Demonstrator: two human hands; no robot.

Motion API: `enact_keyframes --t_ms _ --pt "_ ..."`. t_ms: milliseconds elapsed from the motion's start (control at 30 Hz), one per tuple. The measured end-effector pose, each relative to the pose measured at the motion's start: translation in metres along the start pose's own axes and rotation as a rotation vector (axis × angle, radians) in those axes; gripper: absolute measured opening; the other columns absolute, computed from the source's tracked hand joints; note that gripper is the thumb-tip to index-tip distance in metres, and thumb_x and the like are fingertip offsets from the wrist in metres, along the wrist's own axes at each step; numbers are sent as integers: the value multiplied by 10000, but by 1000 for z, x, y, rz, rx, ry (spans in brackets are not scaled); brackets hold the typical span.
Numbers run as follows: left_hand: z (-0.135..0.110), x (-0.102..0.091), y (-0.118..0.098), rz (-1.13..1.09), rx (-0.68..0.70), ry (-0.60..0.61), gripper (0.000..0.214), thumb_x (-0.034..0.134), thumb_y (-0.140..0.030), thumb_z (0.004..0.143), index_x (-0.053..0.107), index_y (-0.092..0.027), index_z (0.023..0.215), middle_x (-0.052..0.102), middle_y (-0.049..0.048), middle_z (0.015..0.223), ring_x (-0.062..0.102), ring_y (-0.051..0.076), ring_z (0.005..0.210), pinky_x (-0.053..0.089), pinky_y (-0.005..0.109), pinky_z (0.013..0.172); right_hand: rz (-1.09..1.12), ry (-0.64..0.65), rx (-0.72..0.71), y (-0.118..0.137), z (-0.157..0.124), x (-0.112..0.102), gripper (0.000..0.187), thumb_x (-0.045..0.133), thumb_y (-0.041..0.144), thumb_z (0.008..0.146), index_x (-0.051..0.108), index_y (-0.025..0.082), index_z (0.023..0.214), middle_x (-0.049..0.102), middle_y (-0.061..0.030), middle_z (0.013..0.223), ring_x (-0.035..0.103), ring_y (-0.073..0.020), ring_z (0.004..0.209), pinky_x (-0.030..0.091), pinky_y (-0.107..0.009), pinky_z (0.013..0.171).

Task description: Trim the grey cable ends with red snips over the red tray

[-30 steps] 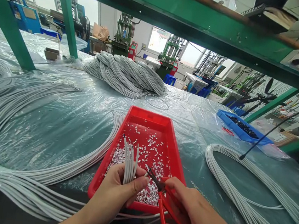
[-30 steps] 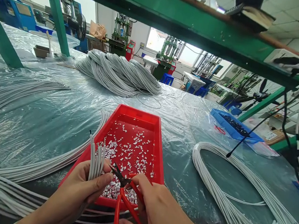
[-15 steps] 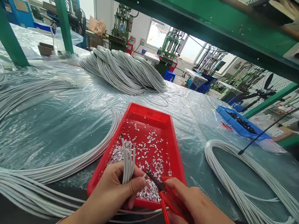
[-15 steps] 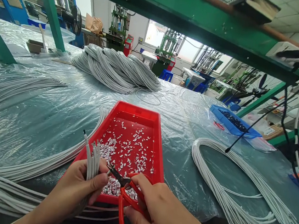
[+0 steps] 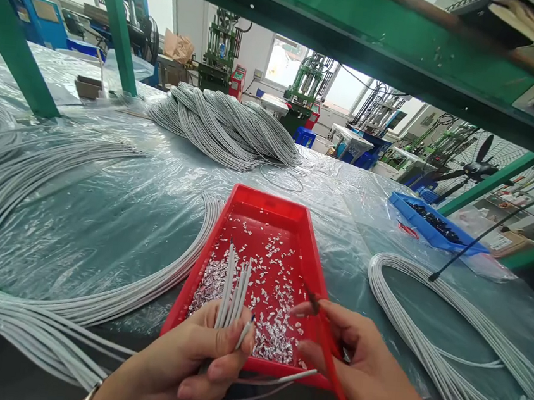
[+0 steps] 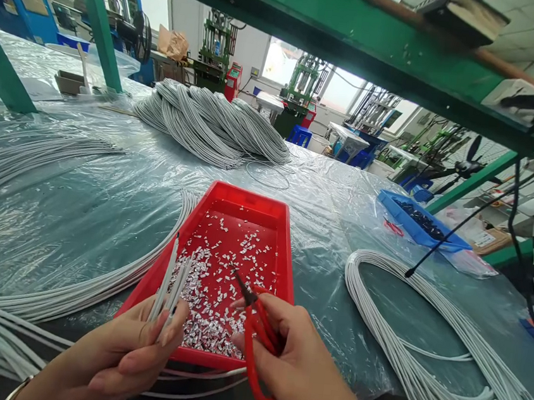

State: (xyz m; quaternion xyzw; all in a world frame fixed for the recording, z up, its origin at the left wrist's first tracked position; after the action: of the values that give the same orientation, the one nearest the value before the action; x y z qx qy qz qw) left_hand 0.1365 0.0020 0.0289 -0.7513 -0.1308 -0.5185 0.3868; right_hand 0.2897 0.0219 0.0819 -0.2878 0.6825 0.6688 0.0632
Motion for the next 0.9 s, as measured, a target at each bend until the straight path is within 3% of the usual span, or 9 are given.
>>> enact_keyframes --t_ms 67,133,267,400,567,767,900 --pt "1 0 1 77 41 -33 209 727 -334 717 654 -143 670 454 -68 405 239 -28 234 149 82 248 218 -83 3 3 5 11 195 689 298 704 649 189 860 358 102 482 308 -93 436 298 -211 439" --pt "3 0 1 161 113 -79 236 692 -361 750 640 -141 682 478 -64 417 260 -29 244 151 74 258 335 -153 -17 8 6 23 188 733 280 656 648 181 791 304 118 458 231 -81 425 233 -209 419" --pt "4 0 1 287 266 -126 255 665 -401 763 590 -164 704 528 -61 438 293 -14 252 171 79 261 308 -331 -22 12 -1 37 139 725 283 638 649 180 691 352 92 444 300 -96 422 239 -231 432" --pt "3 0 0 457 317 -172 290 631 -432 779 589 -156 704 536 -51 463 343 -3 280 191 93 287 273 -452 -18 9 -7 37 130 714 293 619 652 179 623 380 74 439 315 -104 429 238 -233 439" --pt "6 0 -3 578 326 -220 325 602 -469 784 584 -154 708 525 -46 484 350 14 292 191 128 304 303 -427 -26 3 -1 34 132 733 287 612 652 183 611 384 71 447 323 -111 434 247 -233 439" --pt "11 -2 -5 643 340 -250 350 576 -488 792 560 -154 691 492 -61 469 339 13 288 180 135 310 293 -310 -61 -8 12 32 152 739 292 644 645 173 638 497 43 488 394 -118 459 317 -223 448" --pt "12 -4 -8 679 314 -281 390 565 -518 784 549 -148 660 497 -50 466 356 20 289 192 141 314 330 -274 -87 -5 19 31 148 726 285 661 633 172 650 489 57 495 360 -98 442 304 -215 437"
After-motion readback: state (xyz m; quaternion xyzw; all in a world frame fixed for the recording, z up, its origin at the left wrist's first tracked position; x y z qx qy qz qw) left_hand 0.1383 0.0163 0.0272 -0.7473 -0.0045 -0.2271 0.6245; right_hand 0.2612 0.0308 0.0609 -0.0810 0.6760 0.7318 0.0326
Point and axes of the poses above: each hand's wrist, its own z-axis towards the middle knuckle, its own x-axis out of the palm, y = z × x, the point moved 5 cm from there along z, towards the middle knuckle
